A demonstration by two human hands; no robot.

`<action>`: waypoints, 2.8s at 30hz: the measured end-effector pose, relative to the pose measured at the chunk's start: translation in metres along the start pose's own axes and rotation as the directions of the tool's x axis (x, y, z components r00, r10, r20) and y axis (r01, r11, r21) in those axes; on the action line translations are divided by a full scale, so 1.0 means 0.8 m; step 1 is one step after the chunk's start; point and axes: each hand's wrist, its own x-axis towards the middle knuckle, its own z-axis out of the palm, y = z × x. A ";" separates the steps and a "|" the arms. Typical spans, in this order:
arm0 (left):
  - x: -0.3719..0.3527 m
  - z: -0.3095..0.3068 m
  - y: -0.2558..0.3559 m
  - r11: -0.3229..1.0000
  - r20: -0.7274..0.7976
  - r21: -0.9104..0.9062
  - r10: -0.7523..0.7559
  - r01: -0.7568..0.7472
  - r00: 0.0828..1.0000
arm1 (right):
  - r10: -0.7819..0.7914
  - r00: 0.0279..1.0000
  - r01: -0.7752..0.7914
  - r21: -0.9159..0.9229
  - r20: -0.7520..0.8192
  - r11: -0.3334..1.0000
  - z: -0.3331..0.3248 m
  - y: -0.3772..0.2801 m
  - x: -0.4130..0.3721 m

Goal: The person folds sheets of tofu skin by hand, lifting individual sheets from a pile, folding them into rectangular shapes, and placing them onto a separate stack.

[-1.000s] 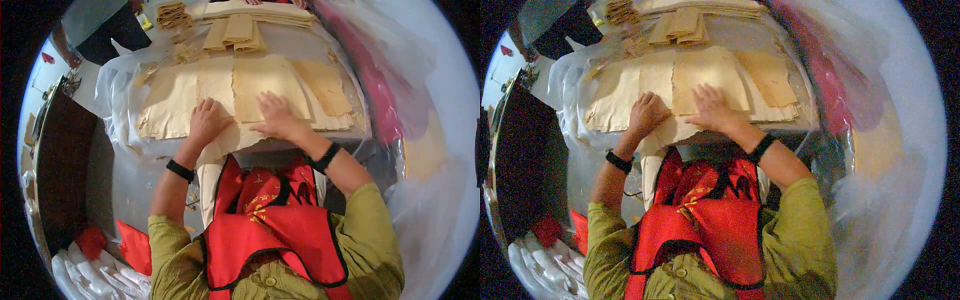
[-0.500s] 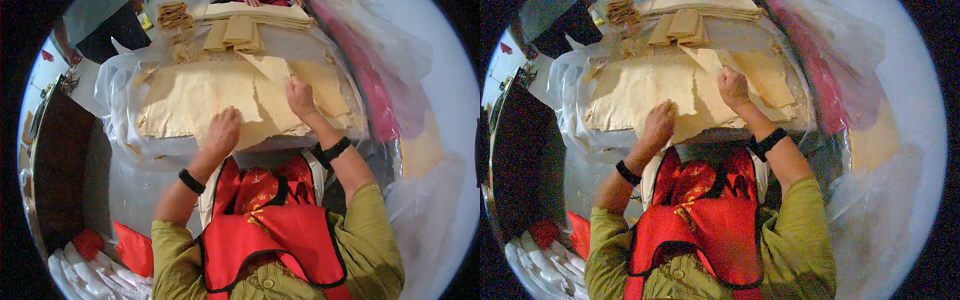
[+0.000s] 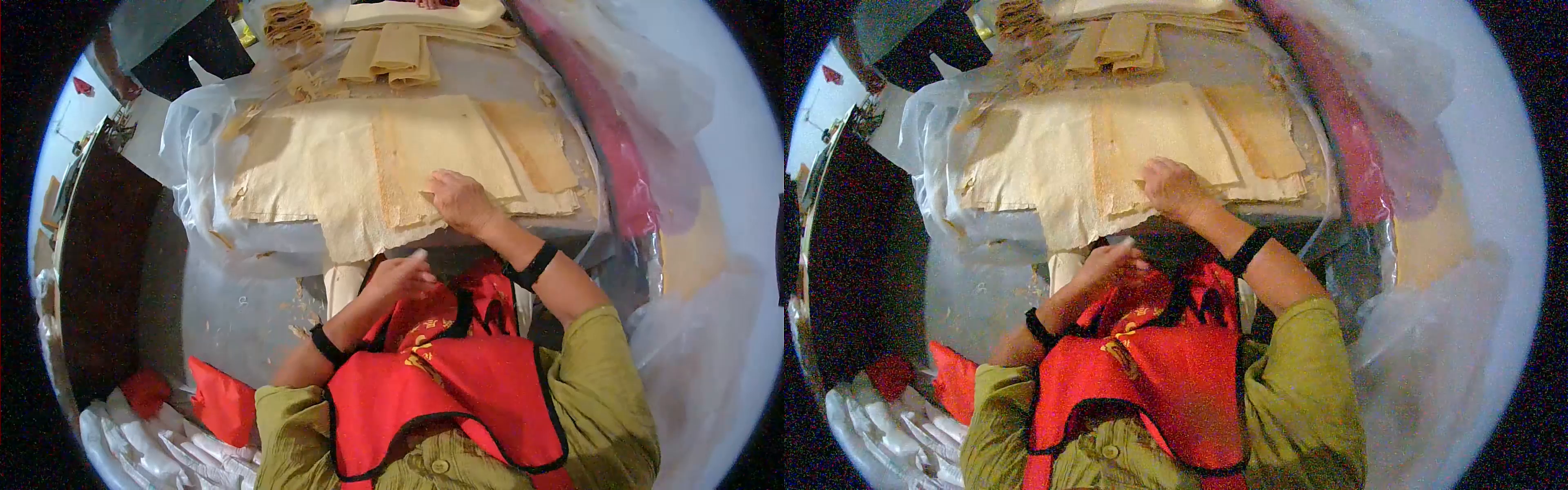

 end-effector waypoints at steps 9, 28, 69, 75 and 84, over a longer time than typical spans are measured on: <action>-0.023 -0.027 0.028 0.832 -0.540 0.094 0.504 -0.547 0.674 | 0.035 0.998 -0.031 0.070 -0.057 0.997 0.001 -0.010 0.001; 0.029 -0.029 0.102 0.096 0.136 0.854 0.908 -0.512 0.397 | -0.040 0.969 0.037 0.017 0.243 0.999 -0.001 -0.037 0.014; 0.092 -0.063 0.140 0.625 -0.169 0.643 0.679 -0.443 0.715 | 0.264 0.948 -0.297 0.202 0.175 0.933 -0.007 -0.046 0.072; 0.080 -0.054 0.133 0.523 -0.262 0.792 0.757 -0.315 0.599 | 0.105 0.994 -0.105 0.055 0.008 0.993 0.003 -0.033 0.060; 0.078 -0.058 0.125 0.327 -0.187 0.891 0.897 -0.316 0.401 | 0.027 0.992 -0.013 -0.111 0.120 0.994 0.023 -0.019 0.081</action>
